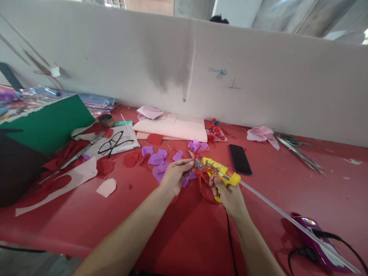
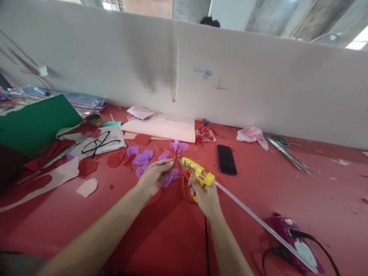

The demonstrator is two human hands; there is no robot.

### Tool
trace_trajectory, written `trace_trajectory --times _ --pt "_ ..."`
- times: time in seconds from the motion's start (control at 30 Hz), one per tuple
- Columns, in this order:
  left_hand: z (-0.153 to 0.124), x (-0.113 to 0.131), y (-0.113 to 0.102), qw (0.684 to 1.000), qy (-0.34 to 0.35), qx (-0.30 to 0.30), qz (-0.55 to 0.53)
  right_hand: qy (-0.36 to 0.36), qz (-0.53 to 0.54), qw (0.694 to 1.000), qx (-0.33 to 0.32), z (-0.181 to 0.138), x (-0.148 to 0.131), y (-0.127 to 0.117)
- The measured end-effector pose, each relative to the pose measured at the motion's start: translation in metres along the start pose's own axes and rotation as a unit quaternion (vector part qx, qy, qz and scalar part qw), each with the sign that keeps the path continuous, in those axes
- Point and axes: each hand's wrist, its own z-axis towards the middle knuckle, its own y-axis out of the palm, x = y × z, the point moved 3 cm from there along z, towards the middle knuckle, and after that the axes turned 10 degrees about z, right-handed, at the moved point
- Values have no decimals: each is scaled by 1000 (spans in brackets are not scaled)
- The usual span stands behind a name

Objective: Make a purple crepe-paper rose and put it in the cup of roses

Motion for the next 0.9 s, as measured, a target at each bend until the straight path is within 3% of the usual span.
trace_trajectory --times 0.43,0.57,0.67,0.73,0.83,0.9 --pt "0 2 1 1000 -5 -1 8 10 19 1000 4 0 -1 -3" --pt "2 4 -2 1000 12 4 -2 0 -119 992 30 -11 -13 -25" --pt "0 5 -3 1000 24 6 0 4 -317 944 92 -26 -22 -57" --pt "-2 6 -2 1000 25 -1 0 21 -425 899 100 -36 -21 -80" --pt "-5 6 0 999 19 -25 -6 66 -534 836 105 -45 -9 -115" --pt "-7 6 2 999 13 -40 -14 87 -568 811 112 -48 1 -135"
